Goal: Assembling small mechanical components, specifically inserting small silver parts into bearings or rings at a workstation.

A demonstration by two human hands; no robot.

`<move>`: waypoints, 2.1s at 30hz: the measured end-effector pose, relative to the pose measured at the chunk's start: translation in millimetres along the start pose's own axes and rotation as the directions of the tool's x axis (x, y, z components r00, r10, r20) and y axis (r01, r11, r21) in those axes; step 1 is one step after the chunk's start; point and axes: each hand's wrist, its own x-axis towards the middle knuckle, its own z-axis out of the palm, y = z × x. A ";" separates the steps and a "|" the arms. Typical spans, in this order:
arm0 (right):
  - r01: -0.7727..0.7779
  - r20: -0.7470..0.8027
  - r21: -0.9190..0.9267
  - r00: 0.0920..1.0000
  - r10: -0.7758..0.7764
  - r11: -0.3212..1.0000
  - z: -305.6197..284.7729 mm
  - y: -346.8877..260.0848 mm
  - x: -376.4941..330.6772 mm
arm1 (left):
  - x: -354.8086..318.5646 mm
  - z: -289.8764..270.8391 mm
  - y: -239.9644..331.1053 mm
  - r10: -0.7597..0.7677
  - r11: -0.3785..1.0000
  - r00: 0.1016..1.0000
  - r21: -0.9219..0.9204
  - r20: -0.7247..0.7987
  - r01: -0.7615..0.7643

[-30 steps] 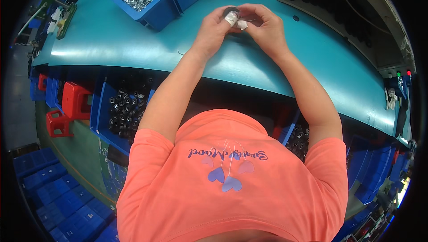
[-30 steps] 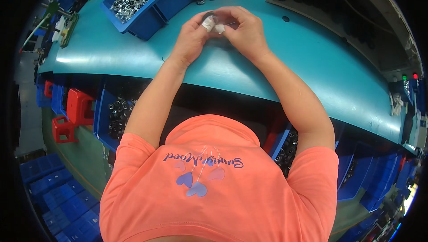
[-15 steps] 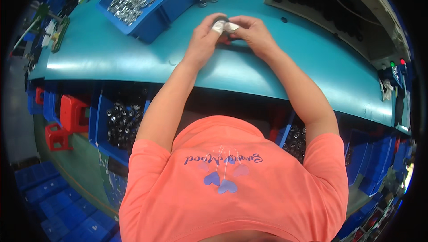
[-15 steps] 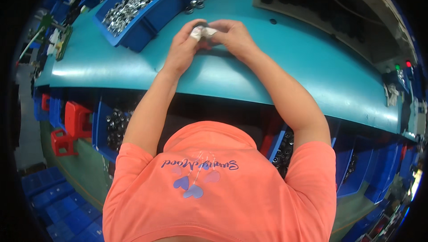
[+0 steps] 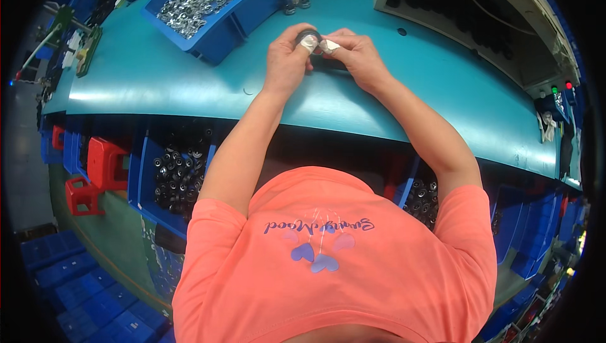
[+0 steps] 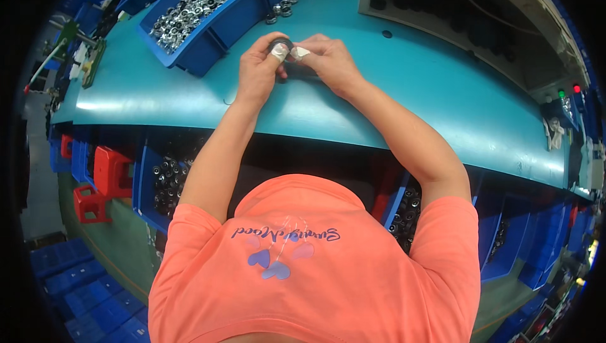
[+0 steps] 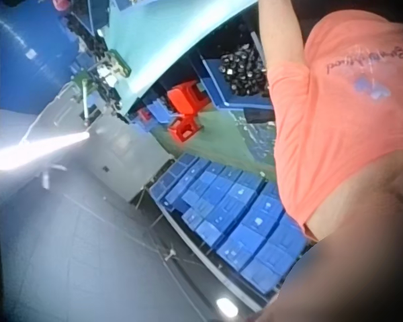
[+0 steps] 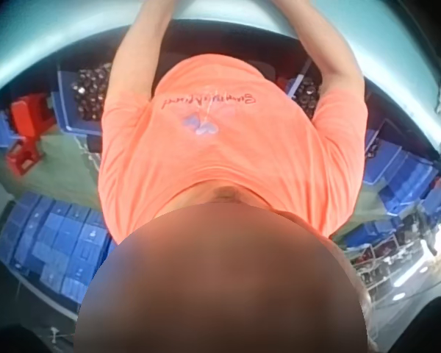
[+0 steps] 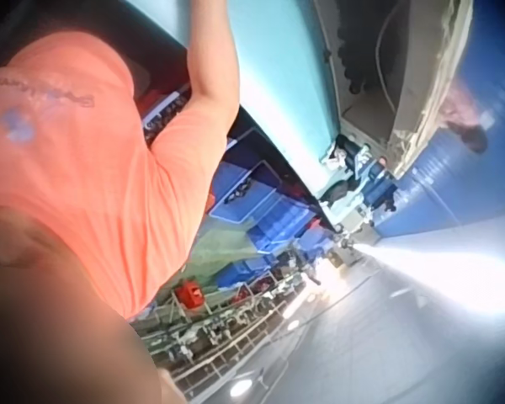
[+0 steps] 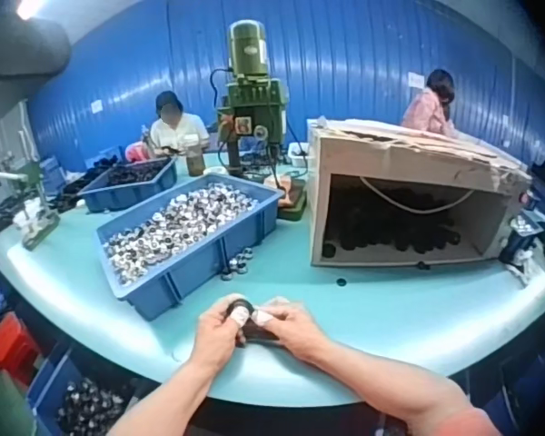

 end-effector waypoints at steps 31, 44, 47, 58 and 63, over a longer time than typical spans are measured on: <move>0.040 -0.069 -0.254 0.996 -0.059 0.966 1.9 -0.6 4.7 | -4.4 -0.5 11.8 -0.068 0.997 0.997 -0.031 -0.031 0.067; -0.171 0.031 0.181 0.985 0.168 0.969 0.3 -13.4 7.3 | -4.3 -1.1 9.0 -0.018 0.988 0.998 0.156 0.052 0.010; -0.182 0.011 0.141 0.983 0.182 0.973 1.1 -12.0 7.3 | -6.0 1.9 12.8 -0.033 0.977 0.997 0.212 0.065 0.018; -0.211 0.007 0.203 0.977 0.214 0.956 -4.8 -4.4 10.7 | -8.4 5.4 2.5 0.194 0.913 0.977 0.348 0.084 -0.211; -0.261 0.039 0.262 0.965 0.260 0.929 -6.9 -8.0 9.7 | -10.7 7.3 4.6 0.289 0.802 0.952 0.517 0.103 -0.299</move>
